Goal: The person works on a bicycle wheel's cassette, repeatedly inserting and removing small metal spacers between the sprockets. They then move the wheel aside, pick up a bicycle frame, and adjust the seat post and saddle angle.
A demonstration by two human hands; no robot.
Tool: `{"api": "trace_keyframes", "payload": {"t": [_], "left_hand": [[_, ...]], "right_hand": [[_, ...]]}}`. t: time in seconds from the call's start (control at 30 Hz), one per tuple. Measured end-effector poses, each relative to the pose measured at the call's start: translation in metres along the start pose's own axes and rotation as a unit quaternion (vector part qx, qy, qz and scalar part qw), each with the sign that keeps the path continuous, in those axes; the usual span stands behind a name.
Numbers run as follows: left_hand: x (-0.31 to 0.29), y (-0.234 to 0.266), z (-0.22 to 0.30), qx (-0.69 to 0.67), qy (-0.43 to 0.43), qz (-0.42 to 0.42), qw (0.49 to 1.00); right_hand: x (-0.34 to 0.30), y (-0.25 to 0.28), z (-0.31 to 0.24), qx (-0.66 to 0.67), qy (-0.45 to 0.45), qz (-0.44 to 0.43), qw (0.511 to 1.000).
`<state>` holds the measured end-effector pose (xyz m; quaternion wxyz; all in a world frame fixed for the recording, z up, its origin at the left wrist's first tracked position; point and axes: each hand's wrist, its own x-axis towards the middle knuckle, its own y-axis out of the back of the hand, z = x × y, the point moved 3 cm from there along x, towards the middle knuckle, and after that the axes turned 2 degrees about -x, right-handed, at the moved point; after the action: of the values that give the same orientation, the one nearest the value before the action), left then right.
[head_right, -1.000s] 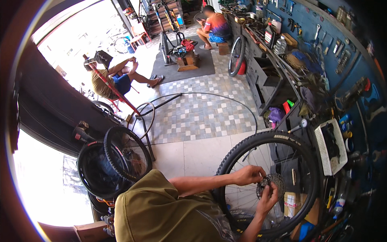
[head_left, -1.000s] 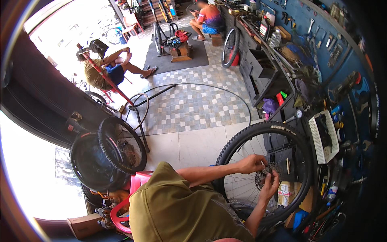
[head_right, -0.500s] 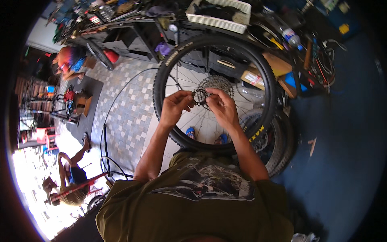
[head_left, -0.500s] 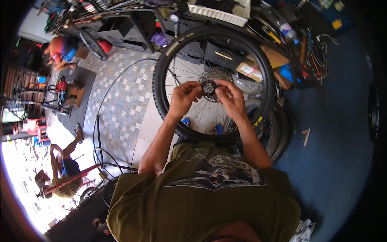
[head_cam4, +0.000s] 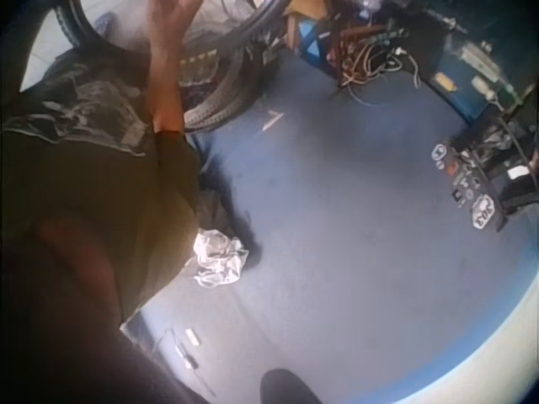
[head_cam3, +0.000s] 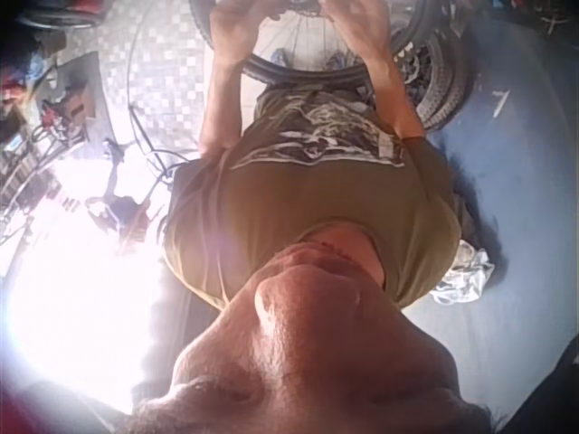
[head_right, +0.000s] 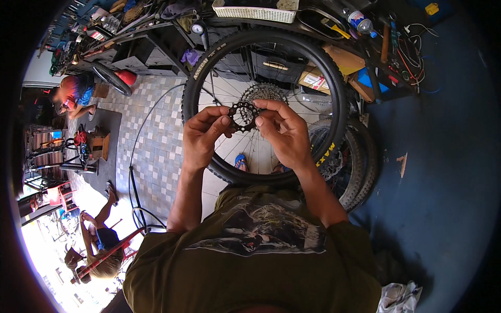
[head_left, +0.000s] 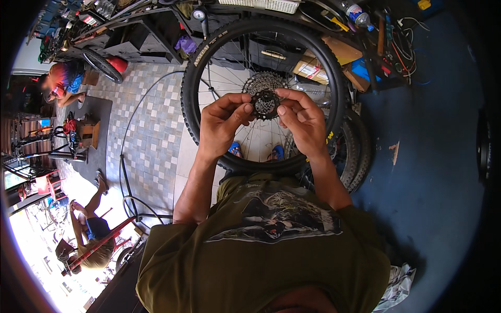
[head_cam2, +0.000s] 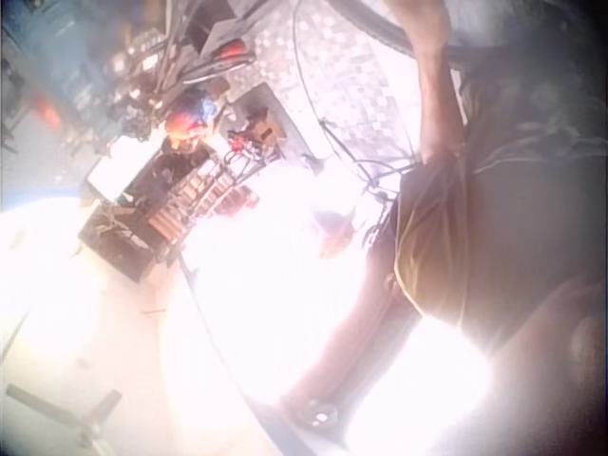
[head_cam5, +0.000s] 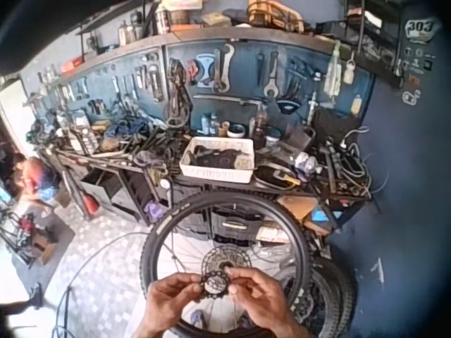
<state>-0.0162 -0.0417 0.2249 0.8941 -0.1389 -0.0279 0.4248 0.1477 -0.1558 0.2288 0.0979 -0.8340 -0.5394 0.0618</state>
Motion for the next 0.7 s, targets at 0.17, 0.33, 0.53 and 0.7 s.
{"api": "trace_keyframes", "payload": {"t": [0.17,0.33,0.53,0.7], "left_hand": [[0.014,0.005,-0.016,0.016,0.010,-0.002,1.000],[0.043,0.007,-0.052,0.052,0.034,0.010,0.998],[0.057,0.006,-0.081,0.097,0.100,0.022,0.990],[0.058,0.005,-0.079,0.068,0.086,0.010,0.994]], "right_hand": [[0.010,0.008,0.009,-0.066,0.009,0.011,0.998],[0.035,0.027,0.033,-0.161,0.022,0.019,0.987],[0.040,0.044,0.063,-0.195,-0.014,0.039,0.980],[0.039,0.045,0.059,-0.192,-0.009,0.041,0.981]]}}
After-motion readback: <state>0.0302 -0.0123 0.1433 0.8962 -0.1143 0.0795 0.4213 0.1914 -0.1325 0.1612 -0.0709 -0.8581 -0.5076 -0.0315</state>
